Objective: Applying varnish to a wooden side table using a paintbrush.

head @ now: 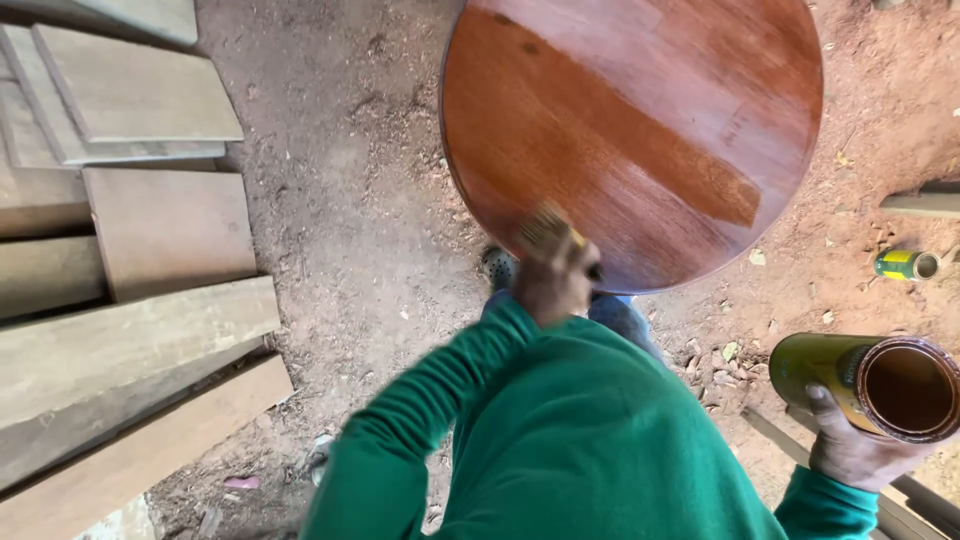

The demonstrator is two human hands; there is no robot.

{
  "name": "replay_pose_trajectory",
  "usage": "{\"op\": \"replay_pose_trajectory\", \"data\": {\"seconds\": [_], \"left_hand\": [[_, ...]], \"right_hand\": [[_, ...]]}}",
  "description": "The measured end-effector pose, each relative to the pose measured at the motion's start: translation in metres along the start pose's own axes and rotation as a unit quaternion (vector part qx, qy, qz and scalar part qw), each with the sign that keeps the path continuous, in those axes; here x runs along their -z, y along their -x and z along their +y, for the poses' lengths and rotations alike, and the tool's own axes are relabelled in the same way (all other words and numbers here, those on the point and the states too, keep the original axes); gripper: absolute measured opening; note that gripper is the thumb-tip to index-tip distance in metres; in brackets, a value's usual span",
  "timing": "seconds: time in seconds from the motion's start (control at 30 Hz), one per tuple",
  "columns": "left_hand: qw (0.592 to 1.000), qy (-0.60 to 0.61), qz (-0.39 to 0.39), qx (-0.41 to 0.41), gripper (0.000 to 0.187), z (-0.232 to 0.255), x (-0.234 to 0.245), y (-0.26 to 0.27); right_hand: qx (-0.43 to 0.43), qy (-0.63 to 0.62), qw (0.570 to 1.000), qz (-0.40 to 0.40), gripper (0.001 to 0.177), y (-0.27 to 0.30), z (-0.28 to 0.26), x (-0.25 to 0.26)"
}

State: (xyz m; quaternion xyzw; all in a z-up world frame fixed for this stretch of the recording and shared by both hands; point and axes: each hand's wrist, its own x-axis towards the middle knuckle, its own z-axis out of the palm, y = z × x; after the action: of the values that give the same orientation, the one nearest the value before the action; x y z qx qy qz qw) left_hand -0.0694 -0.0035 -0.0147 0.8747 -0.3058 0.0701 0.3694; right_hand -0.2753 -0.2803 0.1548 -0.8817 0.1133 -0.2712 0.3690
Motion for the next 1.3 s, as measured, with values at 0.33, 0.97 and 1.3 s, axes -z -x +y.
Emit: {"op": "replay_pose_trajectory", "data": {"seconds": [0.33, 0.97, 1.3], "left_hand": [[0.972, -0.189, 0.097, 0.1, 0.007, -0.135, 0.116, -0.037], [0.961, -0.143, 0.02, 0.234, 0.03, -0.025, 0.033, -0.059], [0.979, 0.177, 0.019, 0.098, 0.014, 0.184, -0.12, -0.081]], "right_hand": [[-0.023, -0.029, 0.999, -0.023, 0.091, -0.003, 0.016, 0.011], [-0.014, -0.096, 0.995, -0.017, 0.096, -0.026, 0.165, 0.105], [0.017, -0.092, 0.995, -0.016, 0.093, -0.051, 0.178, 0.12]]}}
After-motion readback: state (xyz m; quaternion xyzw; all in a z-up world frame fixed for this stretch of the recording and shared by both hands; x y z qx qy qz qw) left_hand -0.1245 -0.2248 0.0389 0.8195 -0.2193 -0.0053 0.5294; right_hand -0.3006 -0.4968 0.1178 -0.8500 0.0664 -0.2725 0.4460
